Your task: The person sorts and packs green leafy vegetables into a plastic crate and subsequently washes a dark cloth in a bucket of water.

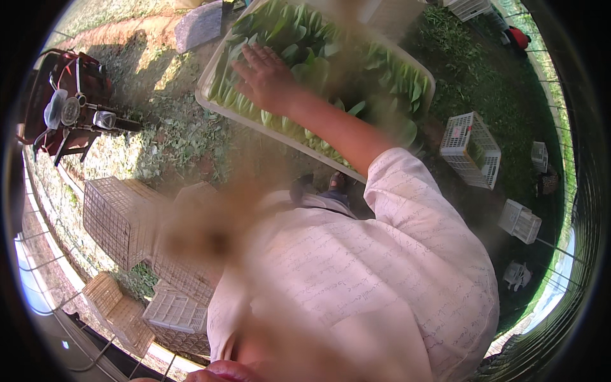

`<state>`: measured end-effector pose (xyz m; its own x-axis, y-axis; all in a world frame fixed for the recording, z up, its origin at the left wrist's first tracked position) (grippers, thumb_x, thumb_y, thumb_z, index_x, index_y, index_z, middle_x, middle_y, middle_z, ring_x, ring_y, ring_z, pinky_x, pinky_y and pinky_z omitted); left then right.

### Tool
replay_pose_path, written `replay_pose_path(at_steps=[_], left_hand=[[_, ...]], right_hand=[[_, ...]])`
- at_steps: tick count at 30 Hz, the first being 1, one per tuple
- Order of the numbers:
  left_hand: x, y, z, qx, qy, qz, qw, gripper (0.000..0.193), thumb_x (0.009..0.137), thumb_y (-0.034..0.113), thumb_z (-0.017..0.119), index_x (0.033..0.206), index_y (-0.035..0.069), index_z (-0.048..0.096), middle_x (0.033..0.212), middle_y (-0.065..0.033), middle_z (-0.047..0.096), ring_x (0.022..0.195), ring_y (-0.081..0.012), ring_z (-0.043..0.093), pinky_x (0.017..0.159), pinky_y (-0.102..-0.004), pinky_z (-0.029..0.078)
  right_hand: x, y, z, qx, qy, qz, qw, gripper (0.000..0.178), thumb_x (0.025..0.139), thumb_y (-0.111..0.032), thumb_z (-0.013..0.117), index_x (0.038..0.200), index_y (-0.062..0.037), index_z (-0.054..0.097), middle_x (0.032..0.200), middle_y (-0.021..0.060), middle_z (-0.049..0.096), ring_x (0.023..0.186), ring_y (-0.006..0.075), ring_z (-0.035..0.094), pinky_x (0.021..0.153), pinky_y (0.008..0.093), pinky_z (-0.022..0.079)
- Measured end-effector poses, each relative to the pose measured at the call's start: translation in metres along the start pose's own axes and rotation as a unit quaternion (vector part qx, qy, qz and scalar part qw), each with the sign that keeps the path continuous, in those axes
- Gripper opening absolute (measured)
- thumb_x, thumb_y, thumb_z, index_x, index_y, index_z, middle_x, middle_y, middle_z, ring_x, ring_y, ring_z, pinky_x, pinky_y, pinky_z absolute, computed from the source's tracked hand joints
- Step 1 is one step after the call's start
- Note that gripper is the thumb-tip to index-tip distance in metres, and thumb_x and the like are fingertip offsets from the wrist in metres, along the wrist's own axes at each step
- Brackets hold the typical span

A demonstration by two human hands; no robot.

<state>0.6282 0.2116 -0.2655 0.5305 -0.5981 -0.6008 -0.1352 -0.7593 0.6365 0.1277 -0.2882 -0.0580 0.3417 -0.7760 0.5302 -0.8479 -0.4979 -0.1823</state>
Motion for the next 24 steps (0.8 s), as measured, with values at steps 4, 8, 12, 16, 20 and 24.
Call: replay_pose_path(at_steps=[4,8,12,16,20,24], left_hand=[[0.085,0.15,-0.035,-0.013,0.0,0.109,0.994,0.065,0.114,0.052,0.036,0.161,0.008,0.04,0.161,-0.0123,0.043,0.125,-0.0306,0.059,0.105,-0.0466,0.05],[0.144,0.243,-0.08,0.047,-0.027,0.129,0.99,0.067,0.113,0.053,0.036,0.161,0.007,0.039,0.162,-0.013,0.042,0.128,-0.0318,0.058,0.106,-0.047,0.05],[0.214,0.299,-0.092,0.081,-0.068,0.13,0.986,0.07,0.112,0.055,0.036,0.161,0.005,0.038,0.162,-0.015,0.04,0.132,-0.032,0.057,0.108,-0.0469,0.049],[0.267,0.366,-0.067,0.102,-0.132,0.11,0.98,0.072,0.112,0.056,0.036,0.162,0.005,0.037,0.161,-0.0182,0.042,0.132,-0.0322,0.056,0.109,-0.0441,0.047],[0.306,0.395,-0.061,0.084,-0.145,0.082,0.982,0.069,0.112,0.053,0.036,0.158,0.003,0.043,0.16,-0.0208,0.045,0.133,-0.0345,0.056,0.113,-0.0453,0.044],[0.375,0.402,-0.088,0.366,-0.212,0.255,0.869,0.069,0.112,0.052,0.033,0.151,-0.002,0.051,0.154,-0.0266,0.051,0.138,-0.0422,0.052,0.115,-0.0466,0.042]], right_hand=[[-0.021,0.034,0.044,-0.066,-0.124,0.099,0.985,0.06,0.107,-0.051,0.052,0.154,-0.014,0.052,0.161,0.0244,0.043,0.152,0.0423,0.037,0.126,0.0517,0.028],[-0.014,0.025,0.045,-0.062,-0.188,0.121,0.973,0.06,0.106,-0.046,0.053,0.154,-0.0109,0.05,0.162,0.0234,0.042,0.151,0.0419,0.037,0.127,0.0499,0.027],[-0.01,0.022,0.055,-0.008,-0.171,0.114,0.979,0.061,0.104,-0.04,0.057,0.154,-0.0079,0.048,0.16,0.0241,0.042,0.151,0.0432,0.036,0.127,0.0541,0.027],[-0.013,0.021,0.052,0.018,-0.209,0.161,0.964,0.061,0.103,-0.04,0.057,0.153,-0.0058,0.049,0.16,0.0269,0.04,0.152,0.0443,0.035,0.127,0.0548,0.027],[-0.002,0.017,0.049,-0.003,-0.177,0.129,0.976,0.063,0.102,-0.043,0.056,0.154,-0.0081,0.049,0.156,0.0256,0.044,0.145,0.0452,0.042,0.125,0.0547,0.03],[0.007,0.016,0.051,0.022,-0.244,0.165,0.955,0.069,0.097,-0.041,0.065,0.155,-0.0087,0.047,0.162,0.0253,0.039,0.15,0.0464,0.036,0.124,0.0588,0.028]])
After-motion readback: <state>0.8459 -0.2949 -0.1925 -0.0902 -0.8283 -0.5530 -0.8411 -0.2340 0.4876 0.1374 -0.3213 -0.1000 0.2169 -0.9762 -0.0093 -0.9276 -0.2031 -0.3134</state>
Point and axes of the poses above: each hand's wrist, its own x-axis towards the middle knuckle, its own z-axis out of the palm, y = z × x, the point moved 1 cm from there along x, towards the middle knuckle
